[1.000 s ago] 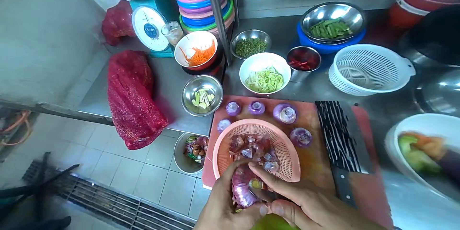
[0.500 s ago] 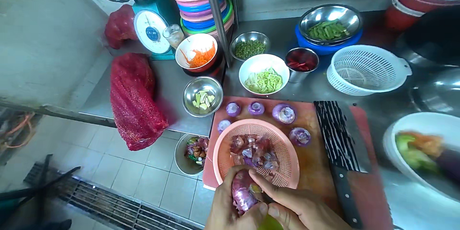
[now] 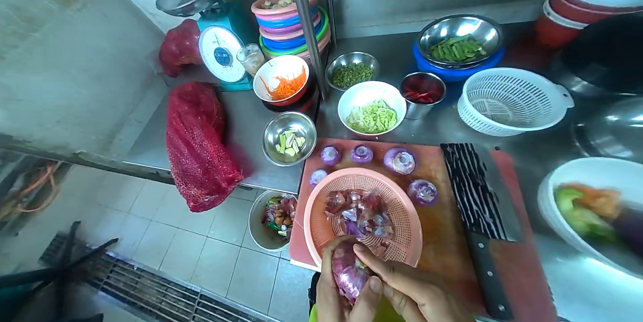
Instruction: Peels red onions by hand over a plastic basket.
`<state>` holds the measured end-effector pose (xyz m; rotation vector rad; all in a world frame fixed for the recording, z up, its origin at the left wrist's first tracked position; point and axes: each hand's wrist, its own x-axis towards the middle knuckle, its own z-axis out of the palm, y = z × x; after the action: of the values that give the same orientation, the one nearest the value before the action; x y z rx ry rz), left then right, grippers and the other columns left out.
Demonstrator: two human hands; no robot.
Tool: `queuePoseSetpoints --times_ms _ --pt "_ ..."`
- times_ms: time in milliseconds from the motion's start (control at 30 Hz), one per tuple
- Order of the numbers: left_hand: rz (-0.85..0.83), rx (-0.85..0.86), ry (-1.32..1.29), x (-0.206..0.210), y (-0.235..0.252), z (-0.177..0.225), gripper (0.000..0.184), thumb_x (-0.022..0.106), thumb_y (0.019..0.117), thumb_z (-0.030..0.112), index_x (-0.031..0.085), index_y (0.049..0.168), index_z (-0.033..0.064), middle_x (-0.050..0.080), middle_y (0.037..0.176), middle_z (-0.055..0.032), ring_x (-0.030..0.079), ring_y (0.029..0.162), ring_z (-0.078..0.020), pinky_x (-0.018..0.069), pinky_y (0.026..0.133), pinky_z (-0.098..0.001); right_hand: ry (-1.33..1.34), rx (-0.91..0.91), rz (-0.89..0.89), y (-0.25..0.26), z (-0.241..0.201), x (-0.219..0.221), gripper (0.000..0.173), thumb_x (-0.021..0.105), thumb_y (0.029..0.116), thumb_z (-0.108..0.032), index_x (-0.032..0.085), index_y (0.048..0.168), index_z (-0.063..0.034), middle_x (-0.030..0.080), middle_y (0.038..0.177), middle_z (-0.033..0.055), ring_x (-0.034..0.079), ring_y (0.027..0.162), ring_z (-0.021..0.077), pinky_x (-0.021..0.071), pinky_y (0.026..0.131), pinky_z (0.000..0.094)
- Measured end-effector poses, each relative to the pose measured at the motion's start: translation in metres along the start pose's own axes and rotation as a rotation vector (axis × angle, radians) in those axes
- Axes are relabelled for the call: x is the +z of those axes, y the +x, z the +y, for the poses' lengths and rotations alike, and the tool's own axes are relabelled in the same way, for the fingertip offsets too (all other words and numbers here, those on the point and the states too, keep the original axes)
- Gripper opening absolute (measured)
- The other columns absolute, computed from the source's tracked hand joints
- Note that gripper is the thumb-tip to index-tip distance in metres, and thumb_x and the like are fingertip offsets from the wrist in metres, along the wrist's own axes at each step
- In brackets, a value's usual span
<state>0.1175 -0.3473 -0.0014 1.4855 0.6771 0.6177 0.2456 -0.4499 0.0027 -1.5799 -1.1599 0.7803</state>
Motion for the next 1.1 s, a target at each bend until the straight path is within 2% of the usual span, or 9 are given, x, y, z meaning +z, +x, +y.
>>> queuePoseSetpoints --times_ms 100,333,433,633,733,900,967,1033,1100 --pt "-0.009 -0.037 0.024 0.003 0.002 0.003 0.06 0.066 0.0926 0.019 0.041 0.133 -0.018 0.064 0.117 -0.0134 0.063 0.104 -0.001 0.0542 0.093 -0.0214 0.035 0.036 0.023 -0.001 0.004 0.0 0.038 0.05 0.1064 -0.009 0.061 0.142 -0.0065 0.073 0.108 0.016 0.07 0.09 0.017 0.0569 0.084 0.0299" --pt "-0.477 -0.37 -0.047 -0.041 0.041 0.018 0.07 0.072 0.0845 0.047 0.053 0.13 -0.0025 0.068 0.1 0.0032 0.062 0.077 0.0012 0.0544 0.067 -0.0204 0.007 0.047 -0.093 0.003 0.008 -0.031 0.037 0.049 0.1081 -0.017 0.062 0.143 -0.0116 0.074 0.111 0.0134 0.069 0.088 0.0138 0.0564 0.084 0.0299" --pt "-0.632 -0.539 -0.183 -0.057 0.058 0.009 0.073 0.075 0.082 0.051 0.048 0.135 0.0088 0.066 0.094 0.0068 0.055 0.064 0.0025 0.0455 0.053 -0.0157 0.124 0.18 -0.126 0.006 0.004 -0.029 0.038 0.047 0.1078 -0.015 0.06 0.144 -0.0125 0.07 0.096 0.008 0.056 0.068 0.0061 0.0504 0.066 0.0234" --pt "-0.829 -0.638 -0.379 -0.078 0.076 0.0 0.06 0.073 0.0877 0.05 0.046 0.13 0.0161 0.067 0.092 0.0059 0.057 0.063 0.0018 0.0456 0.052 -0.0143 -0.233 0.003 -0.12 0.014 -0.002 -0.014 0.052 0.047 0.1093 -0.03 0.042 0.157 -0.0099 0.072 0.109 0.0172 0.071 0.082 0.0279 0.0593 0.072 0.0466" --pt "-0.923 -0.65 -0.387 -0.084 0.084 0.002 0.055 0.072 0.0893 0.051 0.049 0.128 0.0194 0.069 0.091 0.008 0.059 0.064 0.0028 0.0465 0.053 -0.0137 -0.283 0.015 -0.062 0.02 -0.016 0.0 0.045 0.048 0.1087 -0.024 0.051 0.152 -0.0118 0.073 0.107 0.0162 0.073 0.085 0.0299 0.0591 0.073 0.0483" --pt "-1.015 -0.6 -0.492 -0.102 0.098 -0.008 0.061 0.07 0.0907 0.052 0.049 0.137 0.0188 0.071 0.102 0.0057 0.064 0.075 -0.0006 0.0529 0.062 -0.0179 -0.077 0.157 0.039 0.031 -0.031 0.018 0.039 0.048 0.1081 -0.015 0.057 0.145 -0.0032 0.071 0.123 0.0167 0.072 0.106 0.022 0.0561 0.096 0.0392" --pt "-0.986 -0.583 -0.499 -0.107 0.103 -0.007 0.06 0.07 0.0908 0.048 0.051 0.137 0.0151 0.072 0.106 0.0044 0.069 0.083 -0.006 0.0583 0.07 -0.025 0.035 0.228 0.085 0.035 -0.034 0.024 0.039 0.048 0.108 -0.015 0.057 0.145 -0.004 0.073 0.112 0.0127 0.069 0.086 0.0117 0.0572 0.08 0.0295" --pt "-0.917 -0.566 -0.466 -0.108 0.107 -0.005 0.06 0.07 0.0923 0.041 0.048 0.138 0.008 0.072 0.108 0.0013 0.071 0.084 -0.0105 0.0607 0.071 -0.0297 0.143 0.304 0.135 0.038 -0.034 0.03 0.04 0.046 0.1086 -0.017 0.055 0.146 -0.0058 0.064 0.085 0.0046 0.05 0.06 0.0054 0.0453 0.055 0.0234" --pt "-0.839 -0.504 -0.388 -0.105 0.108 -0.007 0.062 0.066 0.0946 0.036 0.044 0.142 0.0038 0.067 0.118 -0.0021 0.07 0.088 -0.0125 0.0613 0.072 -0.032 0.204 0.388 0.191 0.039 -0.035 0.034 0.042 0.044 0.1086 -0.019 0.054 0.148 -0.0082 0.058 0.078 -0.0008 0.045 0.055 0.0039 0.0421 0.05 0.0224"
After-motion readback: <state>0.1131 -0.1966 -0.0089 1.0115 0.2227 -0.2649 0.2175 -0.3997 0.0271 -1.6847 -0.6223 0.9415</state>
